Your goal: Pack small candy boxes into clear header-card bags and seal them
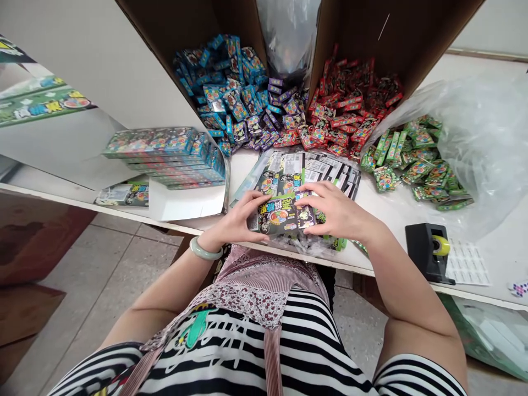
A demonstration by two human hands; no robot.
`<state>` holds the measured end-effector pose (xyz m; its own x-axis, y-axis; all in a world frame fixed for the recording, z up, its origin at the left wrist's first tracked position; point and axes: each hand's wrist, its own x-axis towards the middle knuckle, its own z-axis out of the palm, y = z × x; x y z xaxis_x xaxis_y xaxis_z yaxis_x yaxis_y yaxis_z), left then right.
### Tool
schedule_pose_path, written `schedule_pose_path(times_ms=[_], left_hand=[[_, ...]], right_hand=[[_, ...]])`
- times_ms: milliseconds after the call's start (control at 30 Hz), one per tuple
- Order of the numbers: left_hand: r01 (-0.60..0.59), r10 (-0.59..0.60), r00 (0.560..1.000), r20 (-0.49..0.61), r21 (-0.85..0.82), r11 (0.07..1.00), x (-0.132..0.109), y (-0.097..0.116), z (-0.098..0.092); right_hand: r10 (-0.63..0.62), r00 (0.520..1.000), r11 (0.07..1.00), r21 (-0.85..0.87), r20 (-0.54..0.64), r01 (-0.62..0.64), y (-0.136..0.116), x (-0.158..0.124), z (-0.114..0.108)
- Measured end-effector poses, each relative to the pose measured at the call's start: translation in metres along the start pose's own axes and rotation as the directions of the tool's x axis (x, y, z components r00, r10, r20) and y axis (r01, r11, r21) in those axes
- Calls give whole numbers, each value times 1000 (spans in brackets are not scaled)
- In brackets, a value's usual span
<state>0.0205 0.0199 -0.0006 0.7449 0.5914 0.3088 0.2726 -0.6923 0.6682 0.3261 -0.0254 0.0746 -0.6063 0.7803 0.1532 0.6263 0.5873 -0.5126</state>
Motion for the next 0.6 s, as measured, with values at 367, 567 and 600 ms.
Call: schedule_pose_path(times_ms=[367,567,600], left_hand=[[93,-90,980,-180,10,996,-4,-3,11],[185,-204,944,-260,-96,978,-9,-12,6],[196,-224,934,-278,-125,973,-11,-14,4]], right_hand=[[161,957,985,103,-239,-140,-9,6,38],[365,800,918,326,-477,-224,12,52,40],[392,778,908,341,-491,-242,23,71,42]])
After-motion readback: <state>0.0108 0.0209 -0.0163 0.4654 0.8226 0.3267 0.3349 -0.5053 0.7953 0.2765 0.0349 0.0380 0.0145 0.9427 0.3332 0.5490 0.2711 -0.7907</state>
